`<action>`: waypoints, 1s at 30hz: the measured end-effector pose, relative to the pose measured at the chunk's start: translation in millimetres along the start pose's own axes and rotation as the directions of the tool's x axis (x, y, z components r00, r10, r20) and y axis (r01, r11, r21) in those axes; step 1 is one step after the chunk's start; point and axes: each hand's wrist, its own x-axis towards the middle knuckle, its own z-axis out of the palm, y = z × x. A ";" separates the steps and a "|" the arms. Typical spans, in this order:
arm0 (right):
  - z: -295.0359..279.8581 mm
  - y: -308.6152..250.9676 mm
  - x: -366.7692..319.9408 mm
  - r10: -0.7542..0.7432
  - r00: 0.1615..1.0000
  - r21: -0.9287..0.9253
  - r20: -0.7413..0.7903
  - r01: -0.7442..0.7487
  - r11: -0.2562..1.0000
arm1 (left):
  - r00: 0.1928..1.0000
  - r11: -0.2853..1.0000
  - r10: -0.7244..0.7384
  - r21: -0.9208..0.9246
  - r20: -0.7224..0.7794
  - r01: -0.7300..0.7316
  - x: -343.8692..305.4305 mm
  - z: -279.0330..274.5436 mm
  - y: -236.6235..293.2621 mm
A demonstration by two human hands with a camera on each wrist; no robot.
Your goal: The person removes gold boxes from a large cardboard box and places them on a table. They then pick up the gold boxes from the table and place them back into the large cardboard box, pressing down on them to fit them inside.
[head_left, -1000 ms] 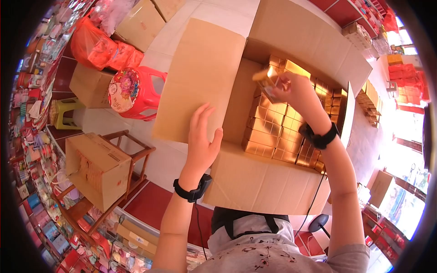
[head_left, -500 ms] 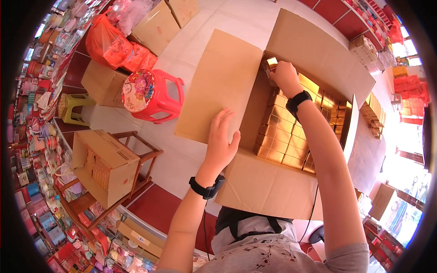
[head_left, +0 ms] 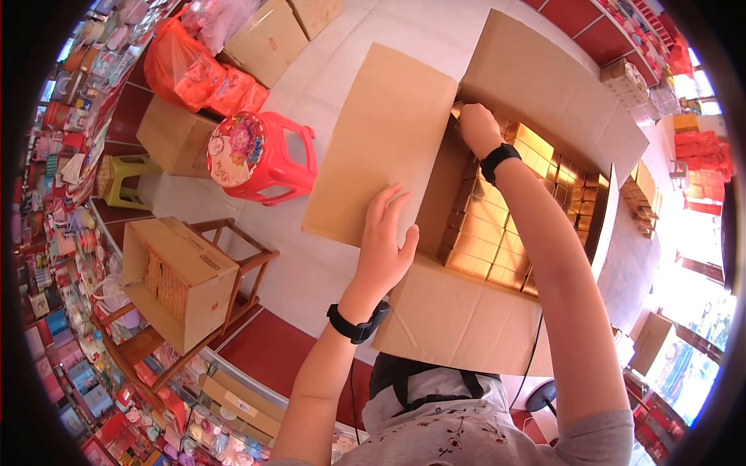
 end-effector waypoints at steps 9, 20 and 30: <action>-0.3 1.4 2.0 0.017 0.989 0.106 0.145 -0.033 0.994 | 1.000 1.000 0.011 0.026 0.004 -0.011 -1.0 1.5 0.7; 23.6 -13.2 -23.4 0.064 0.961 0.020 0.271 -0.072 0.997 | 0.999 0.998 0.033 0.047 0.008 -0.034 -1.6 2.7 -2.0; 53.9 -24.3 -73.7 -0.068 0.980 -0.104 0.186 0.089 0.991 | 0.999 0.996 0.042 0.081 0.020 -0.044 -1.5 3.2 -3.4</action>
